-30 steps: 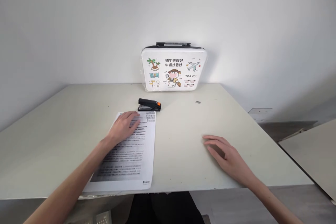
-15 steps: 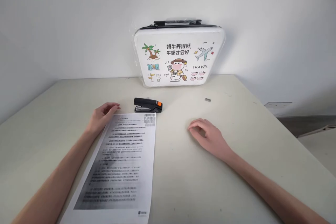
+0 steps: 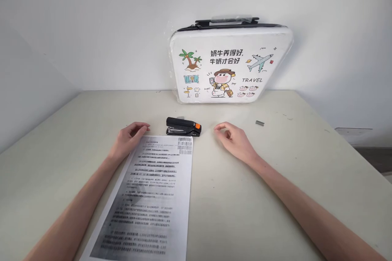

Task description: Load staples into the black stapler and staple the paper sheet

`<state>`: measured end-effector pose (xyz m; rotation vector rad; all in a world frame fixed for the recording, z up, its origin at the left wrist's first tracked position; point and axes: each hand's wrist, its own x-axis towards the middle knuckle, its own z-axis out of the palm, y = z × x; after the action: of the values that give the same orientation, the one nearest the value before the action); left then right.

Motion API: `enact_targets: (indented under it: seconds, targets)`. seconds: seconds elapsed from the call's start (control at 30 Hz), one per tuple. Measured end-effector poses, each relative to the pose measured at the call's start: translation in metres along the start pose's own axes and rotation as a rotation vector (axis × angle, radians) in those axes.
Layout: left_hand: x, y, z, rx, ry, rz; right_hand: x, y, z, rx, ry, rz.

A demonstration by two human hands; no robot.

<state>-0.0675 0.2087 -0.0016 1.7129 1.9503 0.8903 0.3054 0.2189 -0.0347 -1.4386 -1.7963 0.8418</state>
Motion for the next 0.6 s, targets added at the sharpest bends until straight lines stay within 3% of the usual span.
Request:
enact_targets:
  seconds: [0.6]
  targets:
    - [0.000, -0.012, 0.002, -0.032, -0.015, 0.028, -0.010, 0.000, 0.006, -0.151, 0.015, -0.114]
